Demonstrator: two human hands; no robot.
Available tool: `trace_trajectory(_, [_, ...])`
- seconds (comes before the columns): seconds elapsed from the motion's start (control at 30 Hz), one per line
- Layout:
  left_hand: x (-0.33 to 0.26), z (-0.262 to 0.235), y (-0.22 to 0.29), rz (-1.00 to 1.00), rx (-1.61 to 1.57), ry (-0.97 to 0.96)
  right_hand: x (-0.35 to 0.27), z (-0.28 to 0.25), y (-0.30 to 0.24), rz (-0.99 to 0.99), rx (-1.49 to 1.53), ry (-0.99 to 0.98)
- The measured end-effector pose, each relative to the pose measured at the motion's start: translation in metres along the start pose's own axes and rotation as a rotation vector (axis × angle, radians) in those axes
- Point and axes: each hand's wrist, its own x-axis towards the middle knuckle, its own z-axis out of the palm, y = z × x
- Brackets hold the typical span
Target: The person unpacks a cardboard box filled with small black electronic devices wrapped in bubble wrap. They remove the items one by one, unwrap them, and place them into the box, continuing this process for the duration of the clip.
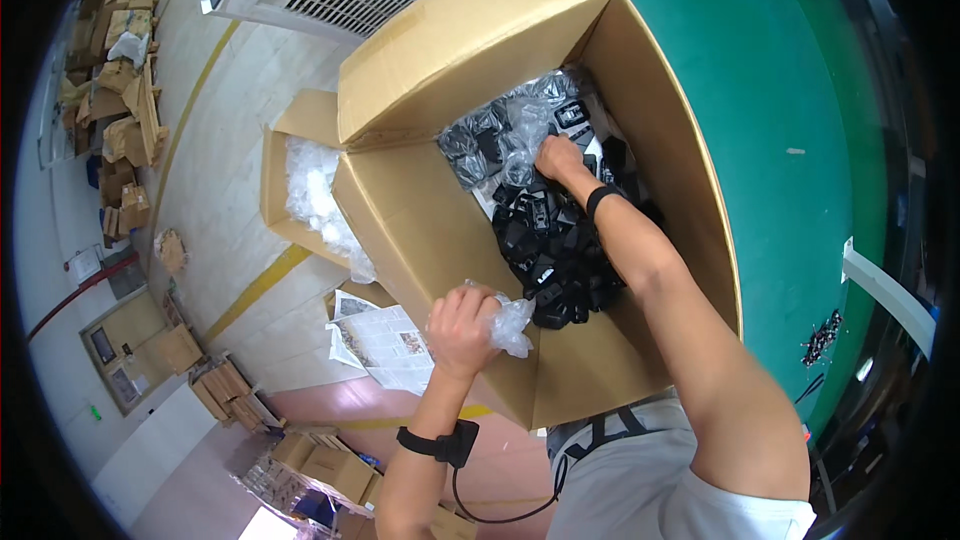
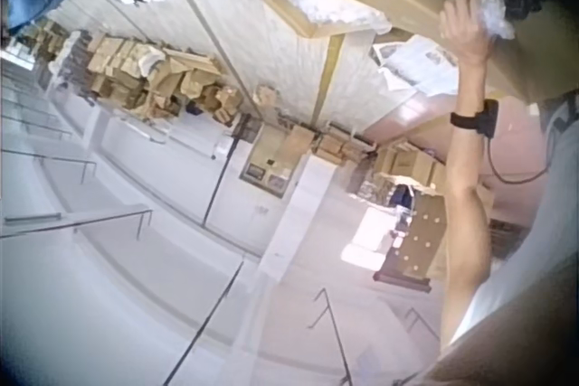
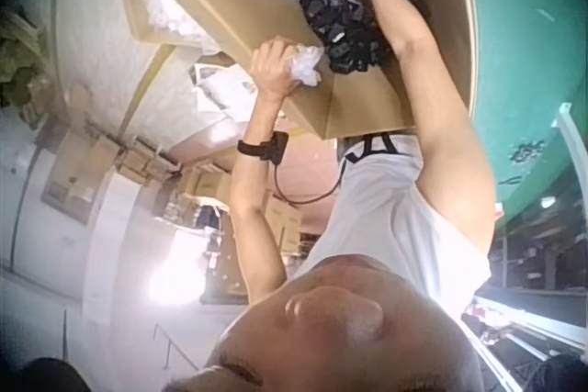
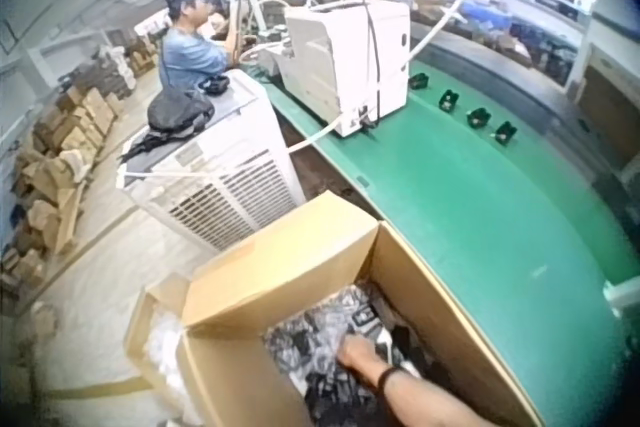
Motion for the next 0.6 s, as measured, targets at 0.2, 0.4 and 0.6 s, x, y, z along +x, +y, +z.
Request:
trace_trajectory(0.2, [-0.002,0.000,-0.001,0.008,0.021,0.008,-0.023,-0.011,0.038,-0.173,0.496,-0.016])
trace_trajectory(0.4, [-0.006,0.002,-0.003,-0.011,-0.001,0.025,-0.137,-0.061,0.037,0.280,1.512,-0.561])
trace_trajectory(0.6, [-0.004,0.001,-0.001,-0.005,-0.038,0.037,-0.149,-0.040,0.057,0.384,1.563,-0.646])
